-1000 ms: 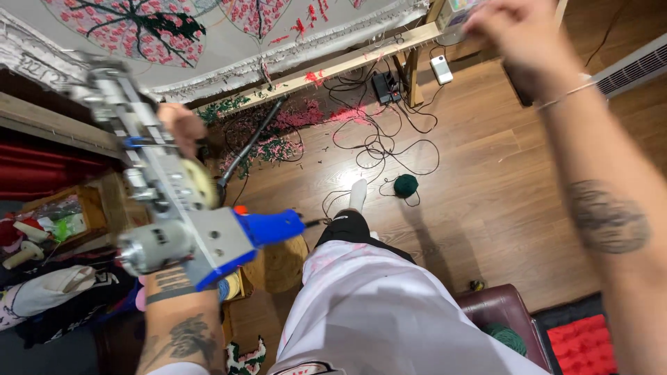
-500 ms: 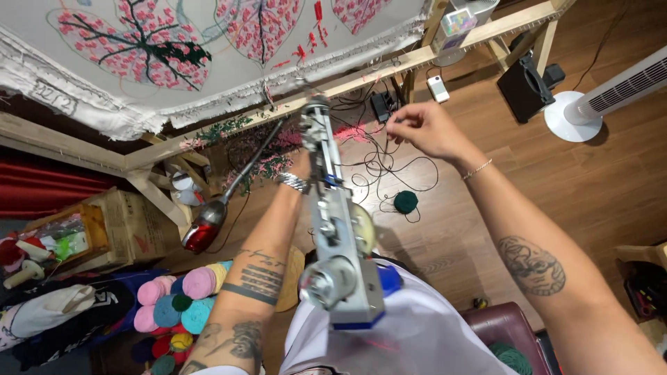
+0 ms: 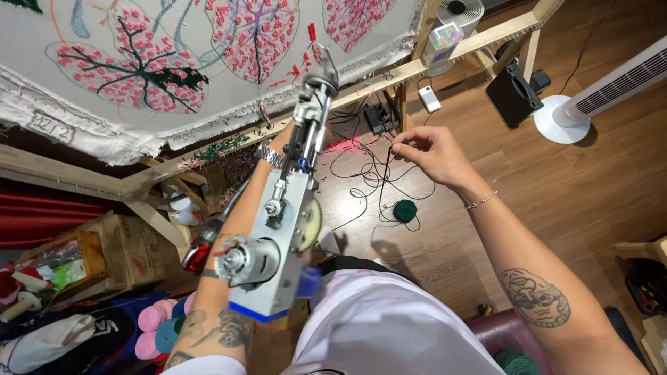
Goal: Threading a rug tufting gun and using it to apply yarn to a design on a rug canvas.
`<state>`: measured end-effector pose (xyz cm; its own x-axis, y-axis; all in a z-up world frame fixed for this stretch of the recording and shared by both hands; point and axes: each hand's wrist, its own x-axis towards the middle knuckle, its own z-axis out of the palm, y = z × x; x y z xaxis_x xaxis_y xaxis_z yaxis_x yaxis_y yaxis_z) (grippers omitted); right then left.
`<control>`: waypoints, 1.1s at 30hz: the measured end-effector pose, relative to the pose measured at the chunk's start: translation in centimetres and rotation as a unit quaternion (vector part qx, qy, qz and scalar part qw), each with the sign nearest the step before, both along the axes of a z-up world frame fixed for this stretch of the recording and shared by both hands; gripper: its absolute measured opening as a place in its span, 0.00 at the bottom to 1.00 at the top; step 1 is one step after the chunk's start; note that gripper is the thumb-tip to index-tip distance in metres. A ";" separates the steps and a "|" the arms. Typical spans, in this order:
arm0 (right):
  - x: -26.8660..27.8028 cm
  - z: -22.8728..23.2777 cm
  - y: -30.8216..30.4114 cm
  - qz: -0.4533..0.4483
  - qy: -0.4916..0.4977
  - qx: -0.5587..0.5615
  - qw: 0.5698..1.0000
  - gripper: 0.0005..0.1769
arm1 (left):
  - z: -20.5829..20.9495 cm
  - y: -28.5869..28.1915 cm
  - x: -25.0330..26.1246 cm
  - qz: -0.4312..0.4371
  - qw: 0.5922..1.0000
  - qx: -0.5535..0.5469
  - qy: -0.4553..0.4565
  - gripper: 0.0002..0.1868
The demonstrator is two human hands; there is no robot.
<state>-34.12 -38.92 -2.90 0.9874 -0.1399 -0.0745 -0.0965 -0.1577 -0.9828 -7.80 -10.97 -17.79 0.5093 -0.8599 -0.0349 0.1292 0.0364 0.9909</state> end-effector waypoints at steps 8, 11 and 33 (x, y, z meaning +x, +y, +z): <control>0.5 -0.2 1.6 0.016 -0.009 -0.003 1.000 0.06 | 5.4 -0.2 -10.8 0.041 0.993 0.089 -0.071 0.11; 0.3 -0.3 2.2 0.024 -0.011 0.005 1.000 0.05 | 10.7 -0.3 -12.7 0.021 0.991 0.093 -0.095 0.10; 0.1 1.8 6.4 0.071 -0.063 0.104 0.990 0.07 | 15.9 -0.6 -12.3 0.020 0.959 0.058 -0.276 0.14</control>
<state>-34.07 -32.49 -1.10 0.9993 0.0072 0.0372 0.0369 0.0468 -0.9982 -20.13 -11.53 -1.88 0.5093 -0.8464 0.1559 -0.4155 -0.0832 0.9058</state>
